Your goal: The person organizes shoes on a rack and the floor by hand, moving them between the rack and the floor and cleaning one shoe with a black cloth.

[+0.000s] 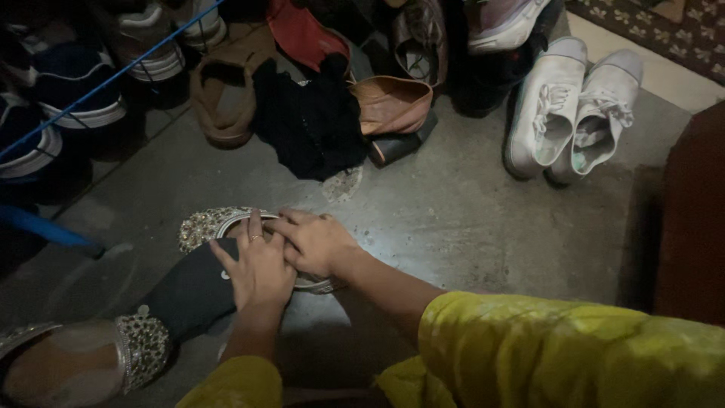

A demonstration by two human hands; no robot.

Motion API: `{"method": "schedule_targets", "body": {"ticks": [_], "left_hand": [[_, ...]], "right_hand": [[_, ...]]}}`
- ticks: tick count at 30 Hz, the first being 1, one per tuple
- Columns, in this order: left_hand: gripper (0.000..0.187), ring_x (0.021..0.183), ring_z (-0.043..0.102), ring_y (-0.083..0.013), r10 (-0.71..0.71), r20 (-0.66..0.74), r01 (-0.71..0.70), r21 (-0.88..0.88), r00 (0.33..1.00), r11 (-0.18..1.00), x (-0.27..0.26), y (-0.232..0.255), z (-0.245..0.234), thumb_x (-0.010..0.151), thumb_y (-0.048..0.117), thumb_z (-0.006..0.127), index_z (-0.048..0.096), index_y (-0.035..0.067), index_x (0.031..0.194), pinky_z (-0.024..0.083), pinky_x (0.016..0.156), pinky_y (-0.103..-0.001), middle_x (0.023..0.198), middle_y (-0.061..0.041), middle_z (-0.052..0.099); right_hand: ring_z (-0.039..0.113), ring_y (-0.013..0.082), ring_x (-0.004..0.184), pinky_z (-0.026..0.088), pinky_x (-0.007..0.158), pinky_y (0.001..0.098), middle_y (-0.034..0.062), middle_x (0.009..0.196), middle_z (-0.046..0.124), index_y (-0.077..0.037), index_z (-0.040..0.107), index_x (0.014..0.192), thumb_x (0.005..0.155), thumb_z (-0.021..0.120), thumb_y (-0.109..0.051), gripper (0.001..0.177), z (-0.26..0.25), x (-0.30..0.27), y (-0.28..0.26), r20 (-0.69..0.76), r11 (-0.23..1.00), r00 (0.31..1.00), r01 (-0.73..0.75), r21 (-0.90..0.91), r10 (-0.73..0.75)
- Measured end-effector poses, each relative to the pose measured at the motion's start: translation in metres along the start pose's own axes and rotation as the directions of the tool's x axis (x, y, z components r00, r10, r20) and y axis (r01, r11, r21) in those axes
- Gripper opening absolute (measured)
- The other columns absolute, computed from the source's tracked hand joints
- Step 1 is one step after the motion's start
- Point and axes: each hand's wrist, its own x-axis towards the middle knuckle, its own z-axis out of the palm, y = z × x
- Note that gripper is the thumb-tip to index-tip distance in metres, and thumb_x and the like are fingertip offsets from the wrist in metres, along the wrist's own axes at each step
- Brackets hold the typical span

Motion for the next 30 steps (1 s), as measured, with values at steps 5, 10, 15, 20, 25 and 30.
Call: {"method": "schedule_targets", "body": {"ticks": [5,10,15,20,25,30], "left_hand": [[0.037,0.155,0.020,-0.0260,-0.015,0.029,0.015,-0.002,0.999,1.000,0.001,0.000,0.001,0.093,0.038,0.062,0.065,0.023,0.127,0.004,0.118,-0.073,0.166,-0.010,0.026],[0.041,0.152,0.024,-0.0268,0.005,-0.055,-0.005,-0.009,0.998,1.000,0.003,-0.002,0.008,0.092,0.035,0.062,0.063,0.022,0.130,0.005,0.117,-0.073,0.162,-0.011,0.031],[0.043,0.151,0.025,-0.0269,-0.009,-0.053,0.008,-0.035,0.999,0.999,0.003,0.000,0.007,0.092,0.037,0.062,0.062,0.024,0.132,0.005,0.117,-0.073,0.161,-0.011,0.032],[0.042,0.151,0.028,-0.0270,-0.017,-0.100,0.013,-0.042,0.995,0.999,0.002,0.002,0.007,0.095,0.039,0.060,0.062,0.023,0.133,0.006,0.117,-0.075,0.159,-0.011,0.036],[0.047,0.149,0.027,-0.0292,-0.032,-0.073,0.032,-0.010,0.997,0.999,0.006,0.002,0.008,0.092,0.040,0.062,0.061,0.021,0.135,0.006,0.114,-0.075,0.157,-0.012,0.037],[0.046,0.149,0.029,-0.0289,-0.042,-0.084,0.040,-0.027,0.996,0.999,0.005,0.003,0.011,0.090,0.040,0.064,0.063,0.022,0.131,0.006,0.115,-0.075,0.158,-0.010,0.037]], "right_hand": [[0.050,0.0360,0.137,0.039,0.108,0.0557,0.0177,0.153,0.046,-0.023,0.049,0.146,0.089,0.057,-0.031,0.059,0.000,0.000,-0.001,-0.003,0.999,1.000,-0.029,-0.016,0.029],[0.052,0.0359,0.136,0.043,0.109,0.0534,0.0175,0.153,0.049,-0.023,0.053,0.145,0.090,0.058,-0.032,0.056,-0.003,-0.004,-0.003,-0.040,0.998,0.999,-0.024,0.052,0.026],[0.051,0.0340,0.137,0.043,0.106,0.0537,0.0160,0.151,0.051,-0.019,0.054,0.143,0.092,0.055,-0.031,0.052,-0.003,-0.002,-0.004,-0.030,0.998,0.998,-0.045,0.047,0.047],[0.051,0.0333,0.137,0.042,0.106,0.0535,0.0161,0.151,0.050,-0.019,0.053,0.144,0.090,0.056,-0.030,0.055,0.000,0.000,-0.003,-0.024,0.998,0.998,-0.059,-0.008,0.059],[0.052,0.0324,0.136,0.042,0.106,0.0533,0.0145,0.151,0.051,-0.020,0.054,0.143,0.091,0.056,-0.030,0.053,-0.001,0.000,-0.004,-0.029,0.998,0.997,-0.066,0.012,0.067],[0.054,0.0316,0.132,0.045,0.103,0.0535,0.0147,0.146,0.055,-0.018,0.055,0.142,0.090,0.057,-0.030,0.054,0.000,0.000,-0.003,-0.073,0.999,0.996,-0.045,0.019,0.046]]}}
